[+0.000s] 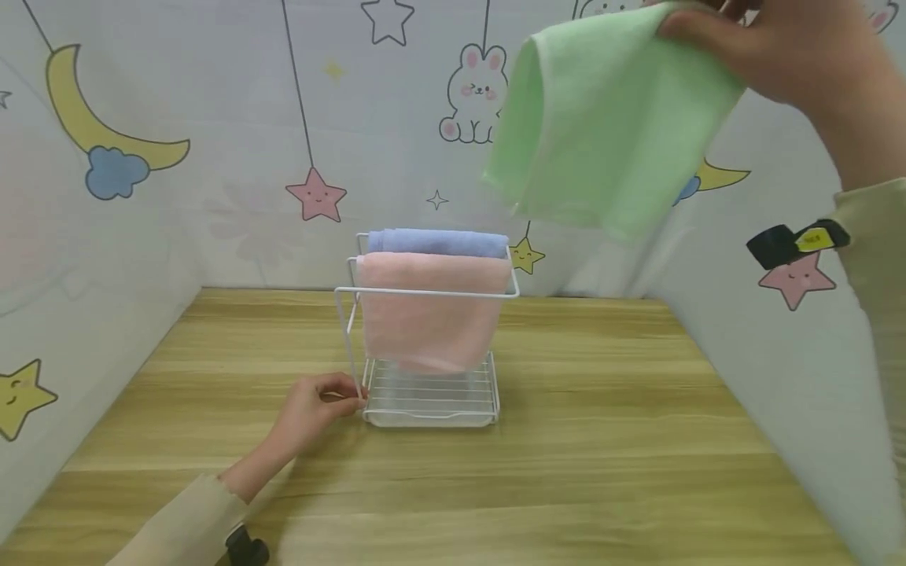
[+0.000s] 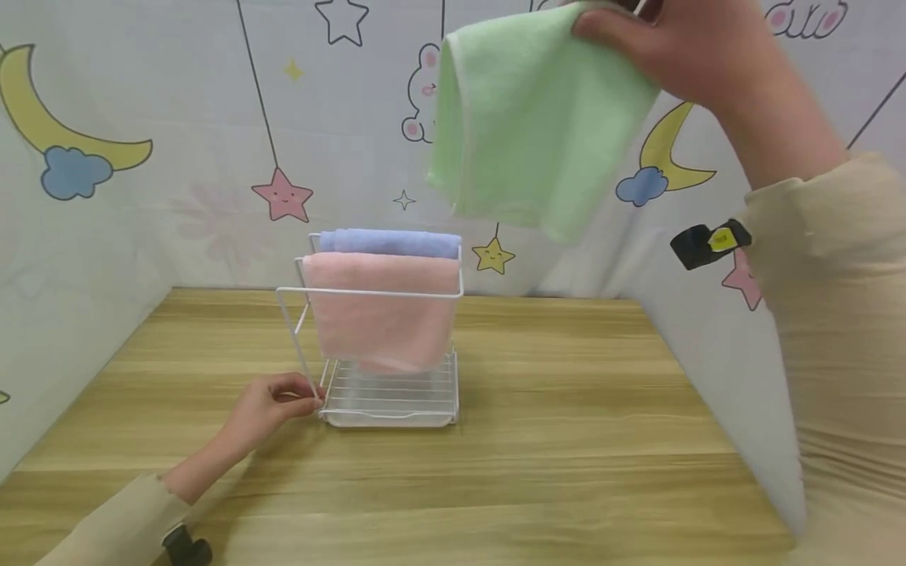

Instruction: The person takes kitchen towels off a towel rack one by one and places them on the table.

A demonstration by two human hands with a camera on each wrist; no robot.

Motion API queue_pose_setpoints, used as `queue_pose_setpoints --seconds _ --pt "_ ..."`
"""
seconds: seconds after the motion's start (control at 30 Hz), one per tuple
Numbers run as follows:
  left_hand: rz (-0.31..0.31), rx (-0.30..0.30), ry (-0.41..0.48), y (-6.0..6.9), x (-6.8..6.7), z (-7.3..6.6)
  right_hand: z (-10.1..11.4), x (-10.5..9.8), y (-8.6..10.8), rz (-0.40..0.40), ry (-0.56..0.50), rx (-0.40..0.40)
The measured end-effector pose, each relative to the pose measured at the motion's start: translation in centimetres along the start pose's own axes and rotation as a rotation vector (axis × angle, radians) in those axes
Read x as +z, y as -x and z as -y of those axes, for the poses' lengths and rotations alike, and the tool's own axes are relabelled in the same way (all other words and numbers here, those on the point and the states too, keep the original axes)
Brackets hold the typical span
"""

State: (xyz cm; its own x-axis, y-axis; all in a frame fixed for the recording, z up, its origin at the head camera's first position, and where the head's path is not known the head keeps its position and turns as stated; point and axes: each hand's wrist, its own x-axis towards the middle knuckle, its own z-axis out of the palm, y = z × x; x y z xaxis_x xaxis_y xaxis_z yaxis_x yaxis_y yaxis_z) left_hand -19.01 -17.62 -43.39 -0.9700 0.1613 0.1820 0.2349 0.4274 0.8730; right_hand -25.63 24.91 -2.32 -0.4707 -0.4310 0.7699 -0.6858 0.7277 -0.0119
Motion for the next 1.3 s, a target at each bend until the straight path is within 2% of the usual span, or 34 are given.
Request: queue_pose_setpoints --seconds 0.2,0.33,0.53,0.77,0.93,1.3 --pt "-0.003 0.000 0.008 -0.1 -0.1 0.0 -1.3 0.4 1.0 0.068 -0.007 0.099" --pt "0.001 0.004 0.013 0.0 0.0 0.0 -2.4 1.2 1.9 0.118 0.023 0.128" --pt "-0.005 0.007 0.010 0.1 0.1 -0.1 -4.1 3.3 3.4 0.185 0.072 0.102" --pt "-0.011 0.000 0.026 0.3 0.0 -0.4 -5.3 6.5 5.8 0.256 0.043 0.044" --pt "-0.013 0.004 0.033 0.4 0.0 -0.5 -5.7 8.3 8.1 0.279 0.010 -0.002" --pt "-0.013 -0.008 0.038 0.5 0.0 -0.6 -6.3 10.8 13.6 0.395 -0.076 0.042"
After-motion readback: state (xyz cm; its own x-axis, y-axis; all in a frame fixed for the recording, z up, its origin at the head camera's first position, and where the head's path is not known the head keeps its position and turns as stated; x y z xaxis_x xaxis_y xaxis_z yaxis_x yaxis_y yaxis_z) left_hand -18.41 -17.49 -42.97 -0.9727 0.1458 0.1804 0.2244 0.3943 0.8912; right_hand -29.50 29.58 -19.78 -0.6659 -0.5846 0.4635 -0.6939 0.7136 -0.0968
